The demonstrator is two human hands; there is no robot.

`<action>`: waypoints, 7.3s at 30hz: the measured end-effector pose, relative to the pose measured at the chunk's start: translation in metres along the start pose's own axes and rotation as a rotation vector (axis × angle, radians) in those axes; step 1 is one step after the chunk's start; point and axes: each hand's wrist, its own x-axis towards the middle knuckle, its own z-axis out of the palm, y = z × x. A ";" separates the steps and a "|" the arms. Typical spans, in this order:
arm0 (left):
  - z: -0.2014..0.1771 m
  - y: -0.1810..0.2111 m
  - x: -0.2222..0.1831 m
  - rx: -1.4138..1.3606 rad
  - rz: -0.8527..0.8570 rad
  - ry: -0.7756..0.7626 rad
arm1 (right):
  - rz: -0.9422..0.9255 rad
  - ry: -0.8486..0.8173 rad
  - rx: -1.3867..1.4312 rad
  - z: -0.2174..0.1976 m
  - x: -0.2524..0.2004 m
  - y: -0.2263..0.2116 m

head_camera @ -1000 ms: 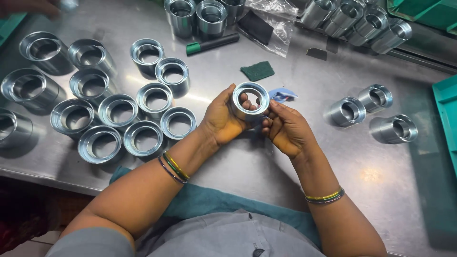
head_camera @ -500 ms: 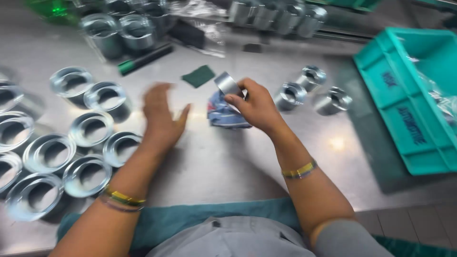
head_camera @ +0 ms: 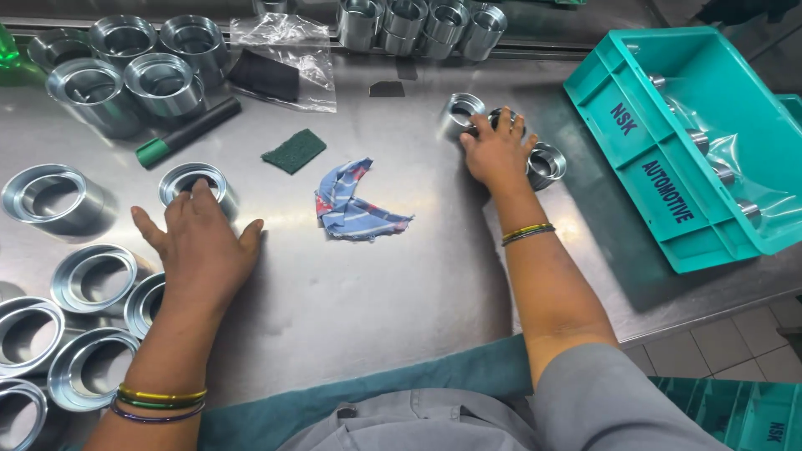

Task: Cleaning and inspecting cylindrical metal parts at a workstation using a scouring pad and cloth.

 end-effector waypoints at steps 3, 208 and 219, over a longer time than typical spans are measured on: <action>-0.021 0.013 -0.002 0.123 -0.004 -0.079 | 0.051 -0.026 0.002 -0.003 0.002 0.020; -0.019 0.039 -0.020 -0.495 0.135 0.030 | -0.118 0.090 0.157 -0.004 -0.062 -0.004; -0.018 0.024 -0.009 0.032 -0.001 -0.135 | -0.759 -0.085 0.680 -0.038 -0.131 -0.177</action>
